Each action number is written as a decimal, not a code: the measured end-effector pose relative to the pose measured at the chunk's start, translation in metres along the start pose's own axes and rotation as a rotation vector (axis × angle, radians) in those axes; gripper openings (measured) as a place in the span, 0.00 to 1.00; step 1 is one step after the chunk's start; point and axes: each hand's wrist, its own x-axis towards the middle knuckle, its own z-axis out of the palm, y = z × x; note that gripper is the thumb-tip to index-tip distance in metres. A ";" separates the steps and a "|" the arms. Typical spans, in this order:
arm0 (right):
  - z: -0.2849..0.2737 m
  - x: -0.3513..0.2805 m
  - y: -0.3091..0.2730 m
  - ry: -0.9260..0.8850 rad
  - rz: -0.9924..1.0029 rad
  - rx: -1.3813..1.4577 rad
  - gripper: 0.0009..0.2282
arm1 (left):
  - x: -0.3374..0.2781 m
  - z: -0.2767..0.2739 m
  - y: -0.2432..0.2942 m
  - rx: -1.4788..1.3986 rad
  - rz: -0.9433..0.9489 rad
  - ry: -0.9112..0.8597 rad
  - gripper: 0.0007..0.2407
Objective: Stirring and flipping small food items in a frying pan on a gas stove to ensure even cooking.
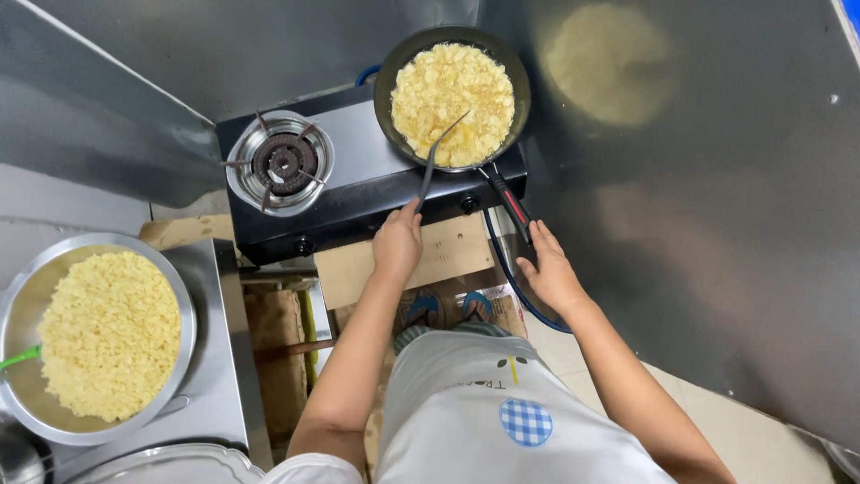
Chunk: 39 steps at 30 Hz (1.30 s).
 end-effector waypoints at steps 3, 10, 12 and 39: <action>-0.002 -0.002 0.003 -0.016 -0.030 -0.003 0.35 | -0.011 0.002 0.005 -0.009 0.025 -0.051 0.15; -0.008 -0.004 0.000 -0.041 -0.038 -0.009 0.36 | -0.008 0.010 0.014 0.084 -0.022 0.022 0.15; -0.008 -0.004 -0.003 -0.034 -0.038 -0.004 0.36 | -0.007 0.012 0.020 0.023 -0.007 0.018 0.16; 0.014 -0.005 -0.026 0.098 0.130 0.036 0.37 | 0.125 0.023 -0.068 -0.578 -0.249 -0.077 0.16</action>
